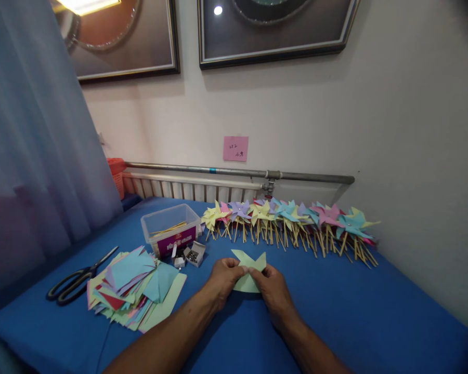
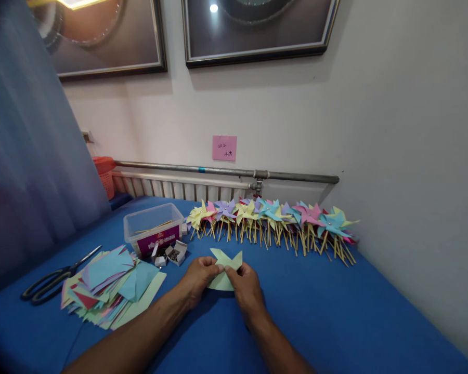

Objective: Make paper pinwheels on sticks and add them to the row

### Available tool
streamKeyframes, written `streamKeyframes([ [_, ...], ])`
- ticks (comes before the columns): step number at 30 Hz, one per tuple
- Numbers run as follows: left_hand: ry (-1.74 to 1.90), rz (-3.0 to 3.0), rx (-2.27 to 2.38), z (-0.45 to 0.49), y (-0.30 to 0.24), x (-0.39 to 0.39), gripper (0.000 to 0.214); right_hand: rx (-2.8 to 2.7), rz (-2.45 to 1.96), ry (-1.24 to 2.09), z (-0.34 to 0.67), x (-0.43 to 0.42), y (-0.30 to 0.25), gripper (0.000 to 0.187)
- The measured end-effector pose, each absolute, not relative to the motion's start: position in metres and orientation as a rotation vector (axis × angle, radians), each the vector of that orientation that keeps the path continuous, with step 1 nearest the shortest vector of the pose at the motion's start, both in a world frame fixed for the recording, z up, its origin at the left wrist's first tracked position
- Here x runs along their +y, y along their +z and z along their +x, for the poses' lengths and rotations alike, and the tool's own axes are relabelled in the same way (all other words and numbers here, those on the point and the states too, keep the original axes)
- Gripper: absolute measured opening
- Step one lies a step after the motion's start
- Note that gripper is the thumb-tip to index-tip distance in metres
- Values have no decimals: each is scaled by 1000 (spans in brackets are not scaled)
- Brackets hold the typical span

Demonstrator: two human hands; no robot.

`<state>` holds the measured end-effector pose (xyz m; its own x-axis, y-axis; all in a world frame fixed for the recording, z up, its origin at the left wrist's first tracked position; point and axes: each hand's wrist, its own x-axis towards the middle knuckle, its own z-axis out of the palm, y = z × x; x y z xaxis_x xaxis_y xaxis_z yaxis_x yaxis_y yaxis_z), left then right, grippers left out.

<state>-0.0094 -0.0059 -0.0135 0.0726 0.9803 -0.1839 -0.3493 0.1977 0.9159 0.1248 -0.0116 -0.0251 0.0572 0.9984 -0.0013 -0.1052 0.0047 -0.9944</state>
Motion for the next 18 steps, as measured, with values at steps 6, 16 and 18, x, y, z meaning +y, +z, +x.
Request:
streamKeyframes([
  [6, 1174, 787, 993, -13, -9, -6, 27, -1157, -1086, 1296, 127, -6, -31, 44],
  [16, 1082, 899, 798, -21, 3, -12, 28, -1188, -1045, 1408, 129, -21, -5, 40],
  [18, 1077, 923, 815, -22, 4, -12, 27, -1193, -1052, 1410, 130, -23, -2, 40],
])
